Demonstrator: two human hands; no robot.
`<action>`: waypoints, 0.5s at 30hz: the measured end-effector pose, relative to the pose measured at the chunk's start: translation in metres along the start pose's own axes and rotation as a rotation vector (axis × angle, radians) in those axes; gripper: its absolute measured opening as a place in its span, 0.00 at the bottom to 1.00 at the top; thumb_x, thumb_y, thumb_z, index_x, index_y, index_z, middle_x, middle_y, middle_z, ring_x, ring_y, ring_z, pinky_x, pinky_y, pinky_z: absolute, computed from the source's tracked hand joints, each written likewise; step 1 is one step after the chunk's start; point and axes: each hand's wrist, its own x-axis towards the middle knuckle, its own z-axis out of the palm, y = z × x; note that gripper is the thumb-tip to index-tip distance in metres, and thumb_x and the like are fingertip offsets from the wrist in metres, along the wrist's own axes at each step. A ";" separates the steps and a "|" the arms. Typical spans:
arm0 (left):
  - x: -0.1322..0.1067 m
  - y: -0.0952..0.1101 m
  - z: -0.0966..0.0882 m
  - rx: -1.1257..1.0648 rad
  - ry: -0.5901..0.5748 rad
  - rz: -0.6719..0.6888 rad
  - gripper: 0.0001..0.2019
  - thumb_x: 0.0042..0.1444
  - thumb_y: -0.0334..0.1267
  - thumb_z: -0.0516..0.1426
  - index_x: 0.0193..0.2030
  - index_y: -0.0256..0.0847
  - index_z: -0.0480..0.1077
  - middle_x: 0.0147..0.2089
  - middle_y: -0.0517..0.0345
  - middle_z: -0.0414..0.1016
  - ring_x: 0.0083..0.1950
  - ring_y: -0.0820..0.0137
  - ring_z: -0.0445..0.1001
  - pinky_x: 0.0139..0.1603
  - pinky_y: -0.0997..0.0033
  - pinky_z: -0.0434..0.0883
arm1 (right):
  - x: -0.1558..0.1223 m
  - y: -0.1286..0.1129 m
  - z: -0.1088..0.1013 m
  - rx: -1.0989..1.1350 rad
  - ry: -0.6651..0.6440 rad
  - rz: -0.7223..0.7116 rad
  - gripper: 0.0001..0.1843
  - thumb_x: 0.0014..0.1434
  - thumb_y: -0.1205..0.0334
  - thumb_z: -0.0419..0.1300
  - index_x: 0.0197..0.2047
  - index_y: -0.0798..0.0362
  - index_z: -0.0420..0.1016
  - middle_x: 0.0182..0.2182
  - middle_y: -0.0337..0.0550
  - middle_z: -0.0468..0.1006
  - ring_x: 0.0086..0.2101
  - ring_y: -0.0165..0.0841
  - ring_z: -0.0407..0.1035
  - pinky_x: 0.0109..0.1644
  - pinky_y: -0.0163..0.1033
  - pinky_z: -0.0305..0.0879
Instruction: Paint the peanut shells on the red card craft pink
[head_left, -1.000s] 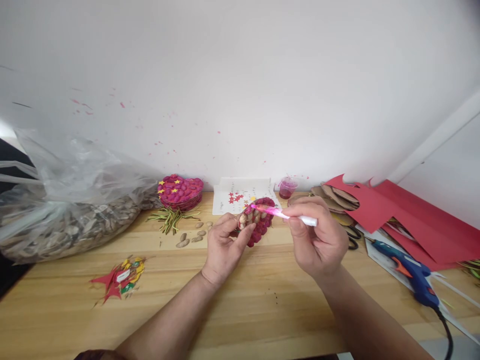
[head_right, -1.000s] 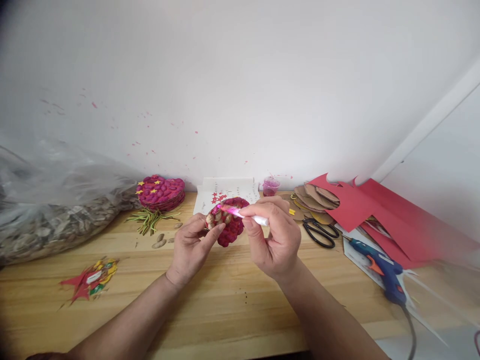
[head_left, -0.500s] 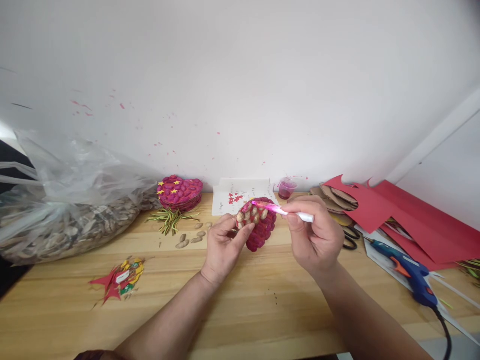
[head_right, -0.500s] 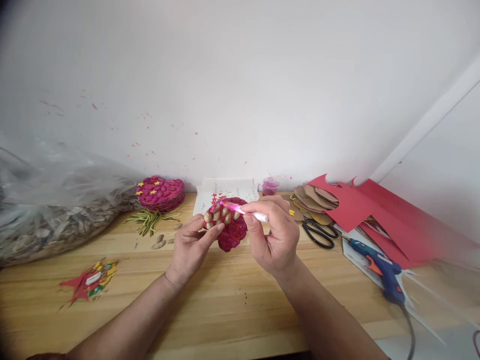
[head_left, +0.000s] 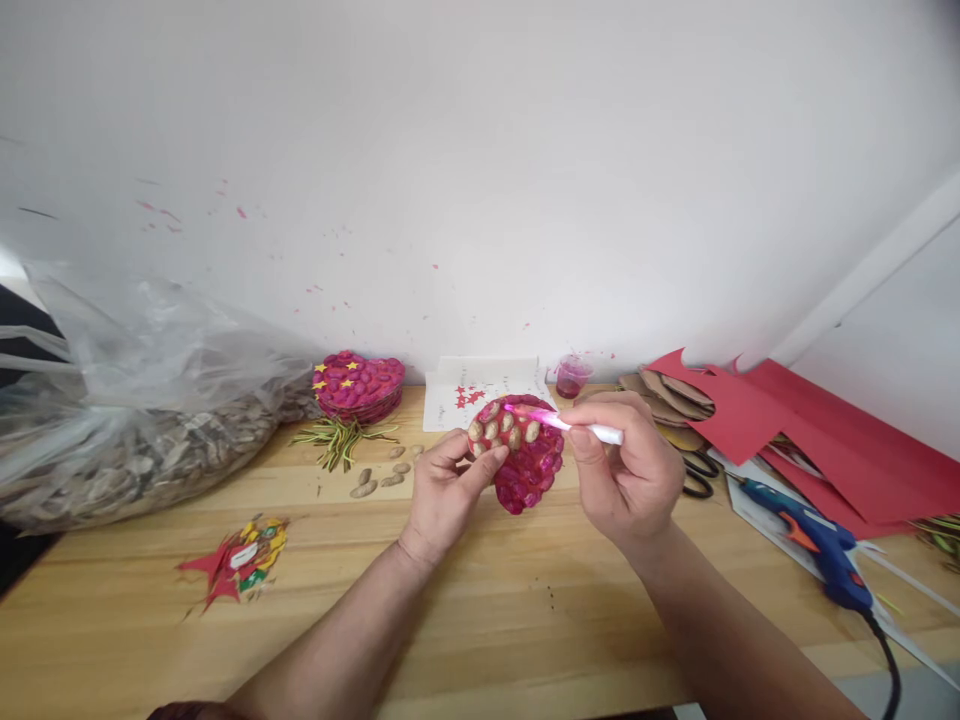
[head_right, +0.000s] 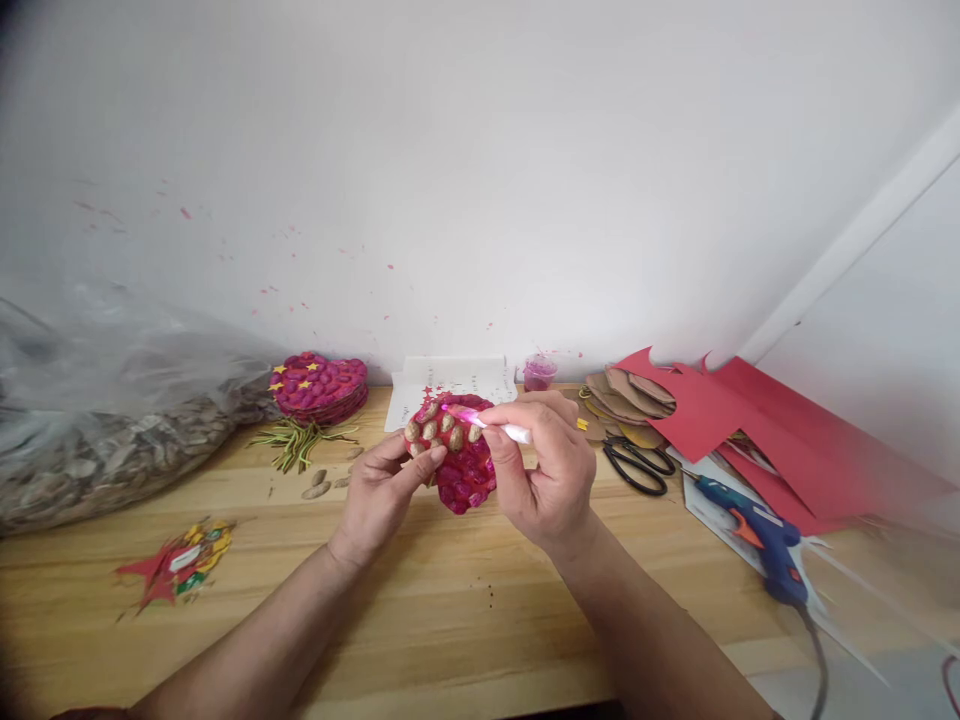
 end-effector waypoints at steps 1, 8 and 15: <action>0.000 0.000 0.000 -0.003 -0.005 -0.013 0.14 0.55 0.44 0.71 0.27 0.37 0.77 0.29 0.59 0.68 0.32 0.71 0.65 0.34 0.72 0.68 | 0.000 0.000 0.000 0.009 -0.001 0.003 0.12 0.64 0.74 0.63 0.47 0.49 0.79 0.37 0.41 0.82 0.40 0.36 0.74 0.48 0.47 0.70; 0.000 -0.003 0.000 -0.026 0.005 -0.056 0.13 0.54 0.45 0.71 0.30 0.37 0.80 0.30 0.58 0.69 0.32 0.71 0.64 0.34 0.70 0.69 | -0.002 0.001 0.000 -0.054 -0.029 -0.031 0.12 0.63 0.73 0.64 0.47 0.49 0.79 0.36 0.40 0.82 0.40 0.37 0.74 0.47 0.47 0.70; 0.002 0.002 0.001 -0.032 -0.013 -0.057 0.13 0.53 0.45 0.71 0.28 0.37 0.79 0.29 0.59 0.69 0.31 0.71 0.64 0.33 0.71 0.68 | -0.001 -0.001 0.001 0.017 -0.030 0.003 0.12 0.65 0.72 0.62 0.48 0.48 0.79 0.38 0.41 0.82 0.40 0.36 0.74 0.48 0.48 0.70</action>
